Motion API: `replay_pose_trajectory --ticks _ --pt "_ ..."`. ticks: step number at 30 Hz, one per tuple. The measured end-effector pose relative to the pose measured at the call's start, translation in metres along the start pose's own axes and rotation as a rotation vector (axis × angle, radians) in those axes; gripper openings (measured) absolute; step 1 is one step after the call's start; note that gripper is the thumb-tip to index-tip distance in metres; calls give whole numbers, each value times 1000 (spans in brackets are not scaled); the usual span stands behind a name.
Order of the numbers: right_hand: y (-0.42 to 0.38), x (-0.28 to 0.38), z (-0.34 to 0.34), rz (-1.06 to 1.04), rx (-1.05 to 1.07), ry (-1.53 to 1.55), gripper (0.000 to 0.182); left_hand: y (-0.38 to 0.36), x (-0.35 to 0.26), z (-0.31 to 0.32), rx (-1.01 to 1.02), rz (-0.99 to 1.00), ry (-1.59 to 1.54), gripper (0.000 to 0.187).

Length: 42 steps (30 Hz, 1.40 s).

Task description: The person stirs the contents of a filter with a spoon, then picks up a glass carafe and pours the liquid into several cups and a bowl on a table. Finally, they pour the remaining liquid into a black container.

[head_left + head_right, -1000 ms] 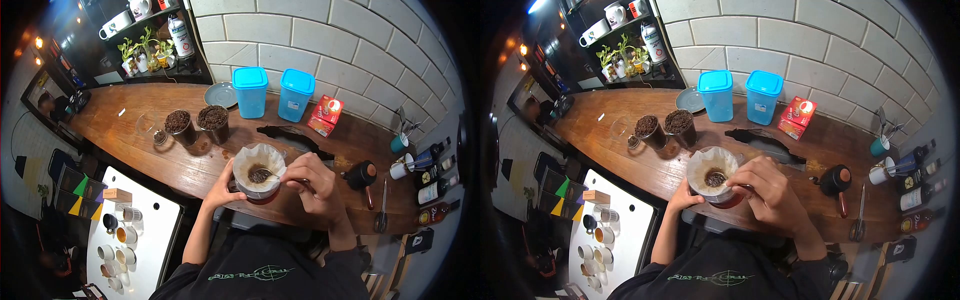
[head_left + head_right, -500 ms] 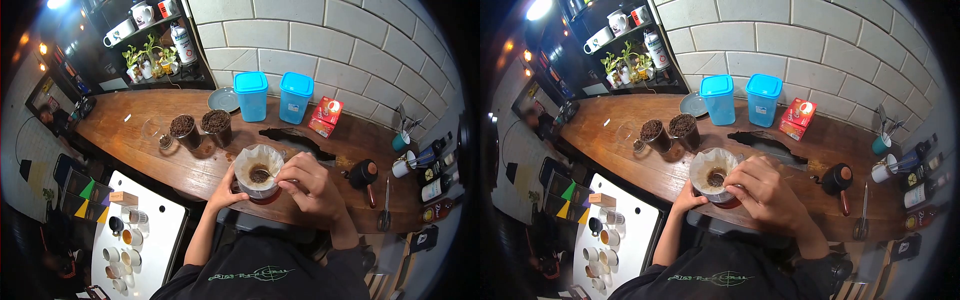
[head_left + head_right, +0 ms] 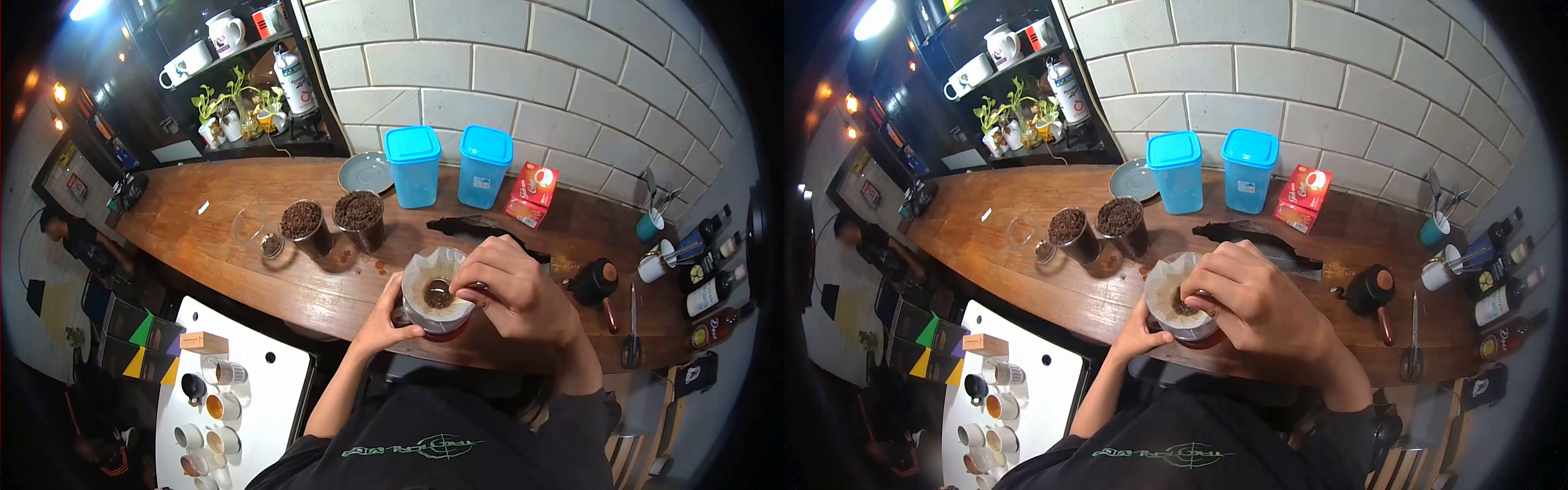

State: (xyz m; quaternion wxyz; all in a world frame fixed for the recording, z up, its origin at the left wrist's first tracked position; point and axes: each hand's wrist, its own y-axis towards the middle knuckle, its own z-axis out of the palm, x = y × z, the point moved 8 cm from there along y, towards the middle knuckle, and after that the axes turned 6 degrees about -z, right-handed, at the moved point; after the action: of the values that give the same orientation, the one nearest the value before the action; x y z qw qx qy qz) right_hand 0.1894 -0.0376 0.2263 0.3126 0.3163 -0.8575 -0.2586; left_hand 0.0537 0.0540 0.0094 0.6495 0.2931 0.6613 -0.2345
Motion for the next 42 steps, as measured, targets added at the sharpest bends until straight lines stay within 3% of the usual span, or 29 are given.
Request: replay_pose_trajectory --ticks 8,13,20,28,42 --pt "24 3 -5 -2 186 29 9 0 -15 -1 -14 92 66 99" --pt "21 -5 9 -7 330 82 19 3 -18 0 29 121 97 100" --pt "19 -14 20 -51 365 118 25 3 -18 0 28 128 121 103" --pt "10 -12 8 -67 351 135 28 1 -3 1 38 -24 2 106" --pt "2 -4 2 -98 379 98 27 -1 -10 0 -46 70 116 105"
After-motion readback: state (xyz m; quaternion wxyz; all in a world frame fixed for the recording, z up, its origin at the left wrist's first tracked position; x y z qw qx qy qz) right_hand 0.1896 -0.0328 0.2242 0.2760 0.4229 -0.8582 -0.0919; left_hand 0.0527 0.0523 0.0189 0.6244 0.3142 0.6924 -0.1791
